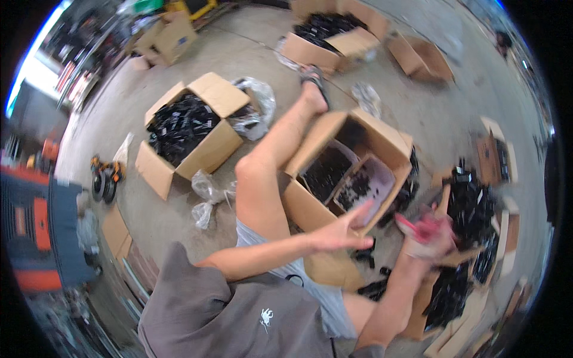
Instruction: The person sits on the floor among several cardboard boxes containing black metal components and smaller fasteners. They pick up two black metal parts, retrieve fasteners from a smaller container, and join the components together by hand.
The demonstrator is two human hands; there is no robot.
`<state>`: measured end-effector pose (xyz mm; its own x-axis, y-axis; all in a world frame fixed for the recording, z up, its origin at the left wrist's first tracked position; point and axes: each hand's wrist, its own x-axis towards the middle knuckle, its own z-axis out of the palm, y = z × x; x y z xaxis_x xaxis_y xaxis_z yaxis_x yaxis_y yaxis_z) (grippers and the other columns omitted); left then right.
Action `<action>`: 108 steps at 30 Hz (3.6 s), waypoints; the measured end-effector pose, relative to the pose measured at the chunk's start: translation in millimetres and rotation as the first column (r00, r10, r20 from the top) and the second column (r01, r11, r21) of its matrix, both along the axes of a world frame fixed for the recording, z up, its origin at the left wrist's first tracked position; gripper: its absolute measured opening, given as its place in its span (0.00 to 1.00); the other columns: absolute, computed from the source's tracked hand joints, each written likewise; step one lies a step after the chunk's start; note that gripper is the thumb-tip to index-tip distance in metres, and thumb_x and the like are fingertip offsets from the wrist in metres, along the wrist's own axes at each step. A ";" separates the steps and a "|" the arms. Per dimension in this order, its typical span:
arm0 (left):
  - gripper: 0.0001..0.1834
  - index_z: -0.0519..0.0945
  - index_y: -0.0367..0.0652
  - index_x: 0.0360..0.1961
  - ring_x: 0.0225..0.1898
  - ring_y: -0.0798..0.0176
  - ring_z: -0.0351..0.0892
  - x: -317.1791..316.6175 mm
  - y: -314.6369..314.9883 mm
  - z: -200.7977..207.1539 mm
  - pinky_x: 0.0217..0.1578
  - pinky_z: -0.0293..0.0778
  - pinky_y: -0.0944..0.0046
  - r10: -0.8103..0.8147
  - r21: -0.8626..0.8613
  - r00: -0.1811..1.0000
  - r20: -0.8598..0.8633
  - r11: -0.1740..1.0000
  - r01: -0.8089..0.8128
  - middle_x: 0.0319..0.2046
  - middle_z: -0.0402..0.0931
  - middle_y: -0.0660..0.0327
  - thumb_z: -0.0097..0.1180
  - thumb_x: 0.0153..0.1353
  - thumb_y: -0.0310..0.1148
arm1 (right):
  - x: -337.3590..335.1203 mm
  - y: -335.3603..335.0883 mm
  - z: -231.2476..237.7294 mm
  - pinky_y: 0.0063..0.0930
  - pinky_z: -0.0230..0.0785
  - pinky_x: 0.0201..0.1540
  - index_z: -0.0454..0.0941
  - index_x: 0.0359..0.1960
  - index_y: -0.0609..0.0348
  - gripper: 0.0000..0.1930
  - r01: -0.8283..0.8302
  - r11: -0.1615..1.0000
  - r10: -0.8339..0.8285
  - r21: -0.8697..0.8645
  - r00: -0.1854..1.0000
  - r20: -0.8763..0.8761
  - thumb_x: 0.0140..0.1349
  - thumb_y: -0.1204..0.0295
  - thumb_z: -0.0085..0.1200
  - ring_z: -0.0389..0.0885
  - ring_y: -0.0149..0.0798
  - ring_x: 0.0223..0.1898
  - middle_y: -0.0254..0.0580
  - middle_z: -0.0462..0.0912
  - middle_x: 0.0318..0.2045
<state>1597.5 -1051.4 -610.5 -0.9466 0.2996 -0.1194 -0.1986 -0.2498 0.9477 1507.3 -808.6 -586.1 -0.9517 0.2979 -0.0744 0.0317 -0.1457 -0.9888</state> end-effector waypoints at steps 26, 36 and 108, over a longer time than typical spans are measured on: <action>0.11 0.83 0.31 0.44 0.37 0.70 0.83 -7.6 -79.8 75.9 0.41 0.79 0.67 0.029 -0.812 0.993 0.115 0.578 0.077 0.35 0.85 0.58 0.57 0.70 0.30 | 134.3 37.4 -117.7 0.48 0.71 0.45 0.74 0.37 0.65 0.07 -0.271 0.491 -0.056 0.828 0.939 0.340 0.62 0.75 0.58 0.79 0.58 0.43 0.55 0.80 0.36; 0.12 0.81 0.36 0.47 0.45 0.70 0.81 13.2 90.0 -55.0 0.51 0.77 0.66 -0.242 0.099 0.908 0.341 0.970 0.222 0.41 0.82 0.64 0.61 0.69 0.34 | 114.4 34.6 -0.7 0.43 0.73 0.48 0.77 0.37 0.65 0.07 -0.116 0.691 0.223 0.713 0.973 -0.058 0.58 0.80 0.59 0.81 0.55 0.46 0.51 0.82 0.42; 0.23 0.74 0.34 0.65 0.33 0.78 0.74 8.0 93.2 -70.4 0.30 0.74 0.74 0.272 -0.098 0.958 0.094 0.960 -0.263 0.44 0.81 0.66 0.57 0.71 0.29 | 102.1 -57.8 -95.0 0.28 0.76 0.39 0.84 0.40 0.66 0.10 0.283 0.947 -0.297 0.154 0.952 0.076 0.66 0.70 0.61 0.85 0.33 0.35 0.42 0.87 0.33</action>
